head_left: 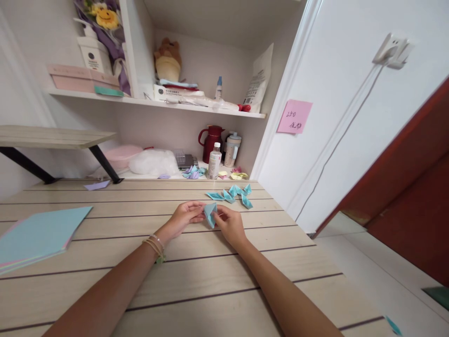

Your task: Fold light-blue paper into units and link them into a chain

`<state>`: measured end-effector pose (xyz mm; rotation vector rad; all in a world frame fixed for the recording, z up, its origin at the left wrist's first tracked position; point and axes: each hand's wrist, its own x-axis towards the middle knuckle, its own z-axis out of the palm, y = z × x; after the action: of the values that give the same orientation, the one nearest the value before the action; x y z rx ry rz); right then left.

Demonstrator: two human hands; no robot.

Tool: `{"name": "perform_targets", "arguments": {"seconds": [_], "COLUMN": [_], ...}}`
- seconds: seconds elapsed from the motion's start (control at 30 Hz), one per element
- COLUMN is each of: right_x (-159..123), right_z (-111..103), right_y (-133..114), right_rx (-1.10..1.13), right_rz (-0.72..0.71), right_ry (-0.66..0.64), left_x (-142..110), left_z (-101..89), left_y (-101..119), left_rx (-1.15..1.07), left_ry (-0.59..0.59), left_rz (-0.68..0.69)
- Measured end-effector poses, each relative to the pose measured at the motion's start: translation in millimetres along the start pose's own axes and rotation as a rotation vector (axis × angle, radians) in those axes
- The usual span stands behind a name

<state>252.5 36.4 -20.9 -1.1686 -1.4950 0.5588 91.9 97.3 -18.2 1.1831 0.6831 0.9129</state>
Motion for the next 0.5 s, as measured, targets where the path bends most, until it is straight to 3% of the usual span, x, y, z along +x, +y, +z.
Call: {"name": "perform_targets", "arguments": {"seconds": [0.17,0.5], "right_x": [-1.5,-0.1], "right_z": [0.4,-1.9], "right_y": [-1.2,-2.4], "right_rx": [-0.065,-0.145], "right_rz": [-0.018,0.046], "right_ry": [0.042,0.128], "left_x": [0.7,-4.3], "left_z": [3.8,12.3], "left_y": [-2.4,-4.7], "left_rx": [0.064,0.209], "left_ry": [0.037,-0.021], "left_rz": [0.042,0.121]}}
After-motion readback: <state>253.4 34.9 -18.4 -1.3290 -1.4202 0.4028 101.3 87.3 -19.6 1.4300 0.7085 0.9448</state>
